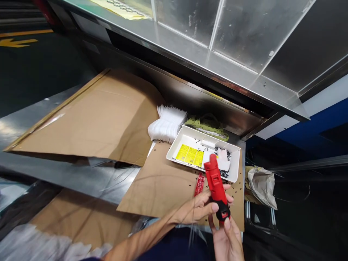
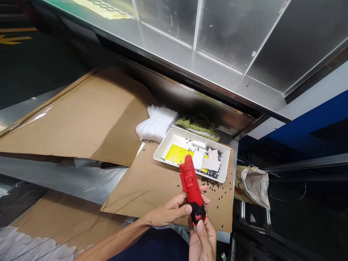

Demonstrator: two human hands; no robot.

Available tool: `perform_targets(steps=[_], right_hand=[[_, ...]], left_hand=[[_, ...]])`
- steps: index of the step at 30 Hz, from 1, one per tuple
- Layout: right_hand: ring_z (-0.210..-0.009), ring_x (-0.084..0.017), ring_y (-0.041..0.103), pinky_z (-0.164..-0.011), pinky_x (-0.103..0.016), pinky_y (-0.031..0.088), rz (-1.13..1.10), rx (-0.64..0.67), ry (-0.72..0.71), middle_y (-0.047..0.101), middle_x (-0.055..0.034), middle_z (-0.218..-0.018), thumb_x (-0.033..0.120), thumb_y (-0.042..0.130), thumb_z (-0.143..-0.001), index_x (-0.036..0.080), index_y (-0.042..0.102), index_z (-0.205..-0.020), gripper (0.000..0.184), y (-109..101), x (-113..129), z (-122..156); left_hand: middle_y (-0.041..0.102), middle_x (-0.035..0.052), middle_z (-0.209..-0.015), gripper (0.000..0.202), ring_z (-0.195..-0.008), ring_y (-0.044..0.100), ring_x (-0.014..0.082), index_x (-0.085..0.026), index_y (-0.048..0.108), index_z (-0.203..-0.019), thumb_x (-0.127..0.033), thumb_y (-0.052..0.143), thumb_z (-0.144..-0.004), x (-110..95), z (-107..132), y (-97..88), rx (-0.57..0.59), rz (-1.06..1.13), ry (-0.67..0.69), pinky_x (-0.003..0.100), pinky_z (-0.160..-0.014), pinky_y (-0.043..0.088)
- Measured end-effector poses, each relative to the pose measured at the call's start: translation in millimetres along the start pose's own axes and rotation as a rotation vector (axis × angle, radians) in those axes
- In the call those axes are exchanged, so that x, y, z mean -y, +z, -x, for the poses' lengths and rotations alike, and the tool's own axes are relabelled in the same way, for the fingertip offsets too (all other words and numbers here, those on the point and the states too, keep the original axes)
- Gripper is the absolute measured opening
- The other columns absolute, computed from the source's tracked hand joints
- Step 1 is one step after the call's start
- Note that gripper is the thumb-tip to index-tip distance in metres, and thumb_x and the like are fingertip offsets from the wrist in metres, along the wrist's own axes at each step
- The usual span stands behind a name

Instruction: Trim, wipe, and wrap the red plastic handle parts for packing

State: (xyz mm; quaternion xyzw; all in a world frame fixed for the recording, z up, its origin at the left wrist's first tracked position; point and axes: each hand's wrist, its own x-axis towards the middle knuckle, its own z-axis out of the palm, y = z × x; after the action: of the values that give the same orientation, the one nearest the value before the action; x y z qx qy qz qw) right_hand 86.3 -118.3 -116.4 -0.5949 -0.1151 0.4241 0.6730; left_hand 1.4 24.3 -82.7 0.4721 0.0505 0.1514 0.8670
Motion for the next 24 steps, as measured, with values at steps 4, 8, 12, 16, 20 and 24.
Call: perform_targets(steps=[4,8,12,16,20,24], right_hand=[[-0.117,-0.027,0.059,-0.101,-0.039,0.048,-0.136,-0.076,0.060,0.069,-0.0037,-0.118,0.051,0.076,-0.073,0.031,0.078,-0.094,0.029,26,26,-11],[-0.130,-0.027,0.047,-0.112,-0.039,0.036,-0.072,-0.006,0.005,0.061,-0.0076,-0.129,0.046,0.075,-0.076,0.024,0.078,-0.100,0.033,40,34,-24],[-0.128,-0.029,0.048,-0.106,-0.039,0.041,-0.038,-0.016,-0.033,0.059,-0.0109,-0.126,0.045,0.076,-0.075,0.021,0.078,-0.100,0.035,43,31,-30],[-0.127,-0.029,0.048,-0.103,-0.037,0.044,-0.024,-0.021,-0.043,0.059,-0.0114,-0.124,0.045,0.076,-0.074,0.021,0.079,-0.096,0.033,41,29,-33],[-0.128,-0.028,0.047,-0.105,-0.039,0.041,-0.069,0.003,-0.045,0.061,-0.0111,-0.122,0.043,0.075,-0.075,0.021,0.078,-0.099,0.033,38,28,-34],[-0.130,-0.029,0.046,-0.109,-0.041,0.038,-0.103,0.018,-0.021,0.063,-0.0110,-0.122,0.043,0.075,-0.074,0.020,0.079,-0.098,0.033,35,25,-34]], left_hand=[[0.061,0.0126,-0.133,0.068,-0.121,0.058,0.0280,-0.025,0.043,-0.146,-0.057,0.059,-0.088,27,3,-9.1,-0.278,0.034,0.029,0.044,-0.106,0.043],[0.059,0.0110,-0.137,0.073,-0.131,0.051,0.0283,-0.027,0.040,-0.148,-0.058,0.061,-0.085,51,10,-22.1,-0.423,0.058,0.014,0.045,-0.114,0.037],[0.058,0.0098,-0.139,0.072,-0.135,0.047,0.0279,-0.026,0.043,-0.147,-0.058,0.061,-0.085,57,15,-28.0,-0.475,-0.091,-0.001,0.043,-0.119,0.031],[0.056,0.0099,-0.141,0.071,-0.138,0.043,0.0287,-0.026,0.044,-0.146,-0.062,0.056,-0.086,49,15,-25.5,-0.447,-0.203,-0.039,0.045,-0.120,0.030],[0.055,0.0074,-0.142,0.063,-0.143,0.035,0.0260,-0.027,0.046,-0.144,-0.059,0.053,-0.090,49,18,-27.3,-0.425,-0.316,-0.084,0.045,-0.123,0.021],[0.055,0.0091,-0.143,0.061,-0.146,0.031,0.0273,-0.024,0.052,-0.139,-0.058,0.055,-0.089,59,24,-34.3,-0.438,-0.377,-0.128,0.044,-0.124,0.018]])
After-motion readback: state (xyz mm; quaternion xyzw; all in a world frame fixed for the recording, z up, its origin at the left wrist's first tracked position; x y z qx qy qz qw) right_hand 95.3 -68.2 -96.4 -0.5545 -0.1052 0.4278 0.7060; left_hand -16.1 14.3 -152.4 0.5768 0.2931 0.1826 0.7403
